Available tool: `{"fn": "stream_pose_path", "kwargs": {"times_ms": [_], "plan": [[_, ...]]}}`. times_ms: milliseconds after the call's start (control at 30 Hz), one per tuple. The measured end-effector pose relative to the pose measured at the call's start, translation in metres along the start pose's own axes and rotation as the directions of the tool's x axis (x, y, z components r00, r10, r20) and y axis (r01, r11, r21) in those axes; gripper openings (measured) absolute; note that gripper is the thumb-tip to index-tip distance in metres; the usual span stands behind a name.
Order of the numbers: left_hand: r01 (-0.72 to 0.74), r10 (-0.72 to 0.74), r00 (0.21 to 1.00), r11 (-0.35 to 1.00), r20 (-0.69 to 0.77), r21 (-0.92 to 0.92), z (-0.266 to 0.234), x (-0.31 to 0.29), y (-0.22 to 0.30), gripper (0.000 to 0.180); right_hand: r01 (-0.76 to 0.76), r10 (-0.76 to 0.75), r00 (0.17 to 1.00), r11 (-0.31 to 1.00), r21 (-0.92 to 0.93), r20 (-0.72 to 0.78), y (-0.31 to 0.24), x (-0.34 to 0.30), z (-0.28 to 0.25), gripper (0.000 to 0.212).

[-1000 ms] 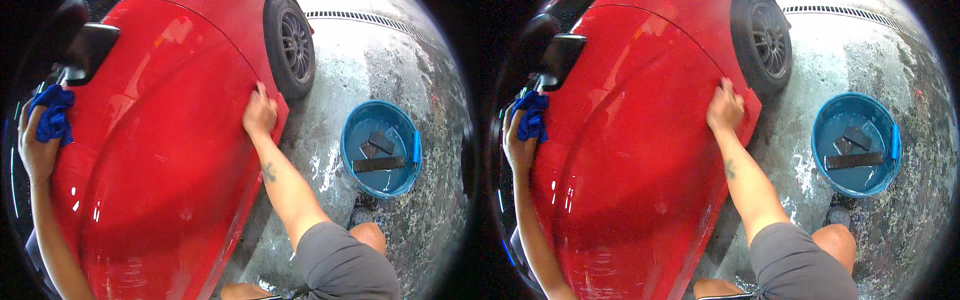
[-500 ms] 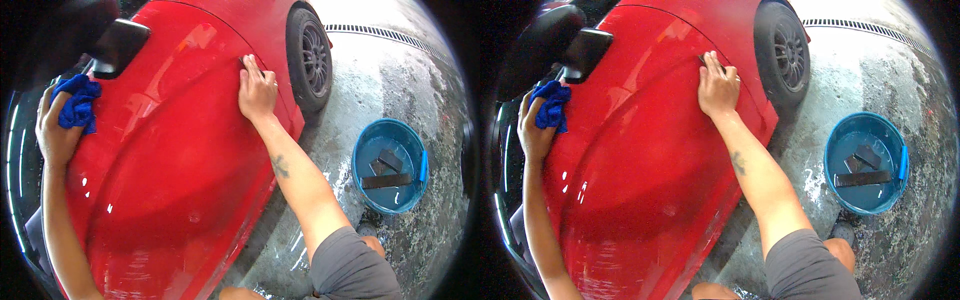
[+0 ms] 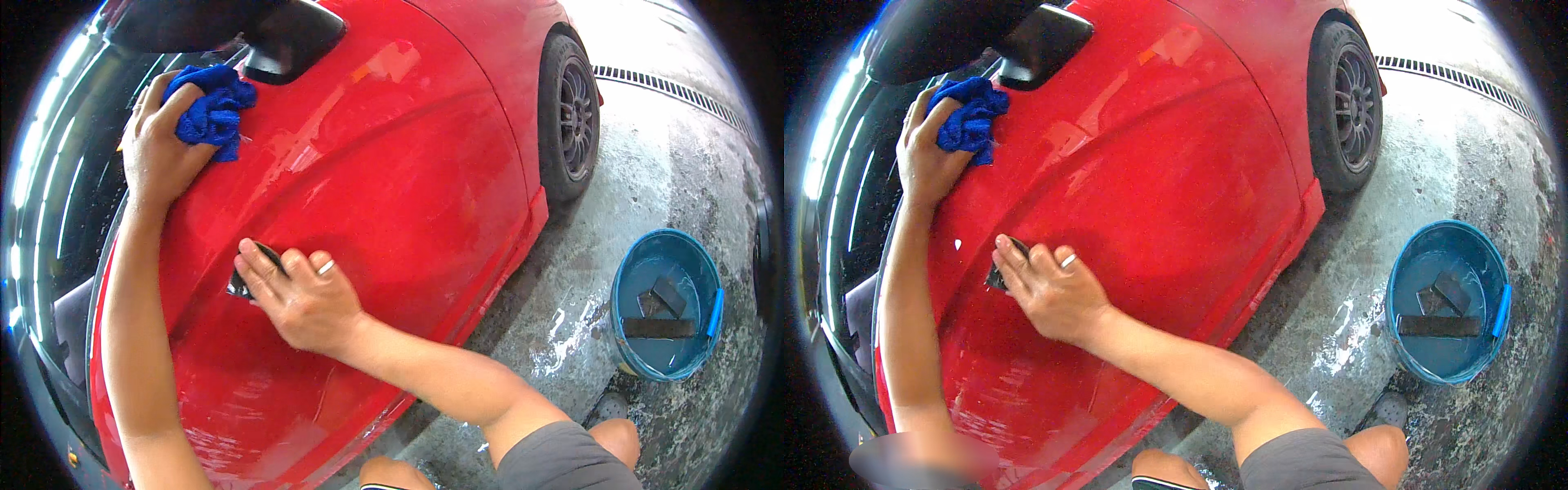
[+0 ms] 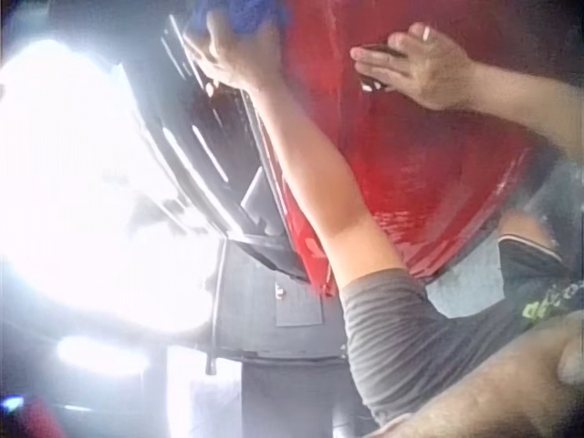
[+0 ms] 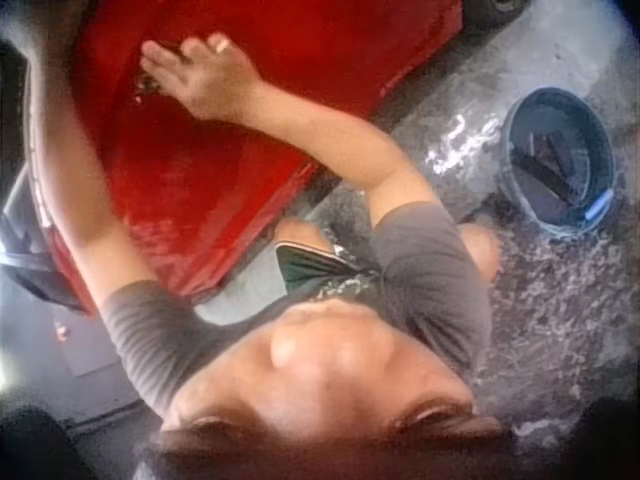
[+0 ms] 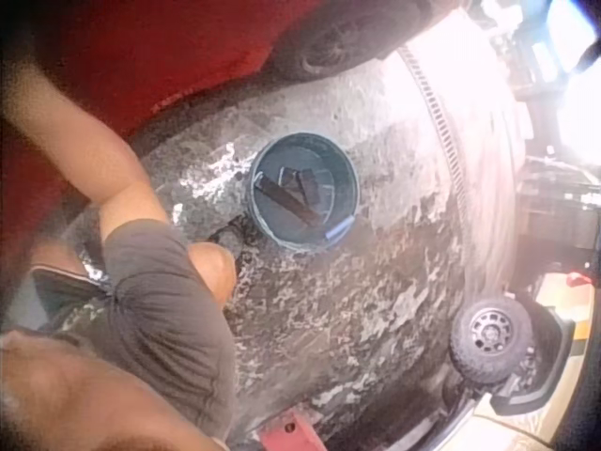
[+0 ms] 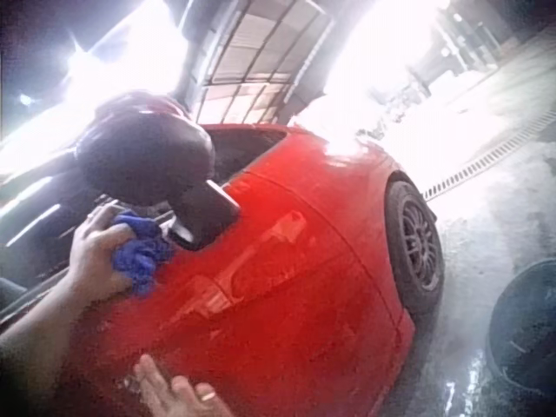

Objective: The person scrubs the side of a red car with a sponge and water, then wipes the surface with a blue cloth. They repeatedly dip the sponge into a bucket of water and continue scrubbing and wiping the car door and fender.

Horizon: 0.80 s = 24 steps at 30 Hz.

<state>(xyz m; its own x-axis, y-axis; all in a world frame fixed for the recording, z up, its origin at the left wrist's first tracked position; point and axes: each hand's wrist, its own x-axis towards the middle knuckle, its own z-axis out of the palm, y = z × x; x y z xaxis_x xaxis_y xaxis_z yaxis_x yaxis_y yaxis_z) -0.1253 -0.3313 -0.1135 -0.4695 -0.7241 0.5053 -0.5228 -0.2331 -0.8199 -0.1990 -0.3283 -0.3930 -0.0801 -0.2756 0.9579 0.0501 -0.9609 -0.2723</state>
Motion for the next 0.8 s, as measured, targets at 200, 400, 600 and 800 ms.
{"fn": "stream_pose_path", "kwargs": {"times_ms": [200,400,600,800], "plan": [[0.006,-0.005,0.999,0.999,0.038,-0.037,-0.002,0.008,0.012,0.050,-0.115,0.092,0.993,0.913,-0.392,-0.077,0.179,-0.003,-0.044,0.050],[-0.022,0.022,0.999,1.000,-0.036,-0.014,0.001,0.000,0.000,0.050,-0.277,0.222,0.959,0.864,-0.420,-0.175,0.204,0.000,-0.045,0.038],[-0.023,0.021,0.999,0.997,0.035,0.075,-0.006,0.000,-0.006,0.053,-0.363,0.316,0.920,0.911,-0.198,-0.232,0.083,0.016,-0.001,0.046],[-0.172,0.172,0.982,0.985,0.078,-0.011,-0.026,-0.013,-0.010,0.055,0.015,-0.016,1.000,1.000,-0.013,-0.013,-0.016,0.004,0.013,0.050]]}}
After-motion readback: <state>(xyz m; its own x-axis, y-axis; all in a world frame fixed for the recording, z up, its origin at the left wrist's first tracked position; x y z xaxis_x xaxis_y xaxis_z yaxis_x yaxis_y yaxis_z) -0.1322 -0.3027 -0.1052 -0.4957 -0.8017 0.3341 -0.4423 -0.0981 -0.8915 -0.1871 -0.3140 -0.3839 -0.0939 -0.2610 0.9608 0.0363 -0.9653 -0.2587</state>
